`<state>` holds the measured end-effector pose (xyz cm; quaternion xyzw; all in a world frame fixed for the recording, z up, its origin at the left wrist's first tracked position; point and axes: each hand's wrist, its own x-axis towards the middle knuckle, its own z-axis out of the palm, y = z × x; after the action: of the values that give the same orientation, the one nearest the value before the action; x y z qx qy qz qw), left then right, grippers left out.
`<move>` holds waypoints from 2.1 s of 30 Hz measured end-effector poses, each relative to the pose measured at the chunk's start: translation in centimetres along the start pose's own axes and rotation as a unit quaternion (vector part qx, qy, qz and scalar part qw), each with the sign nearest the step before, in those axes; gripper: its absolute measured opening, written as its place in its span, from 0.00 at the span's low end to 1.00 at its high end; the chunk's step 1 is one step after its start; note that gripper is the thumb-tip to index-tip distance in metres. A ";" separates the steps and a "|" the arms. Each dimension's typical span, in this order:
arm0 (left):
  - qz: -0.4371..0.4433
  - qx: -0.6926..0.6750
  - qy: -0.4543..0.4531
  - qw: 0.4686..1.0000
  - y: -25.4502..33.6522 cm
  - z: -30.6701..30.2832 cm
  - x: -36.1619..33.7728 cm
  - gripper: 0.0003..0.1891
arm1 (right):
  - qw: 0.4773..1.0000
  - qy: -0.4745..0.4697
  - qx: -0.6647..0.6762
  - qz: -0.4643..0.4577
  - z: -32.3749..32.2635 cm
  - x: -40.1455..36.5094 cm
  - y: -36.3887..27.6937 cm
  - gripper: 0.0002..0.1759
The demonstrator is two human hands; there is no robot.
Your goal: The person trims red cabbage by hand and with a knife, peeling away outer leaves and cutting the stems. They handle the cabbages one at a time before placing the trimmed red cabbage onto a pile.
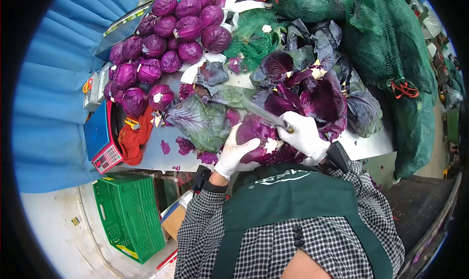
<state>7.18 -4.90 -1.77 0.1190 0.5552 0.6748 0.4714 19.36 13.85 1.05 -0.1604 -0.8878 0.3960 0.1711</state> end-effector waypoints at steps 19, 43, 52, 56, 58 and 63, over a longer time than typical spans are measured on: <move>0.104 0.503 0.056 0.856 2.2 0.8 -1.9 0.51 | 0.983 -0.099 0.141 0.062 -0.2 0.4 -1.2 0.19; 0.267 0.565 0.050 0.779 1.7 1.2 -4.4 0.49 | 0.970 -0.215 0.057 0.099 1.7 3.3 1.3 0.17; 0.173 -0.194 0.041 0.965 3.3 -1.3 -3.7 0.43 | 0.984 0.094 -0.006 0.150 -2.1 4.3 4.3 0.19; 0.132 -0.310 0.030 0.941 3.1 -1.1 -2.6 0.33 | 0.994 0.074 0.011 0.074 -4.2 2.4 -0.8 0.27; 0.090 -0.366 -0.005 0.926 2.5 -1.3 -2.0 0.29 | 0.995 -0.013 0.068 0.070 -4.2 1.6 -2.9 0.28; 0.023 -0.284 0.083 0.955 3.1 1.1 -1.4 0.23 | 0.990 -0.117 -0.039 -0.073 -2.6 -0.1 -4.7 0.36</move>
<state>7.07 -5.08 1.80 -0.0636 0.3749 0.8229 0.4221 19.83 12.54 6.26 -0.0544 -0.9256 0.3640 0.0880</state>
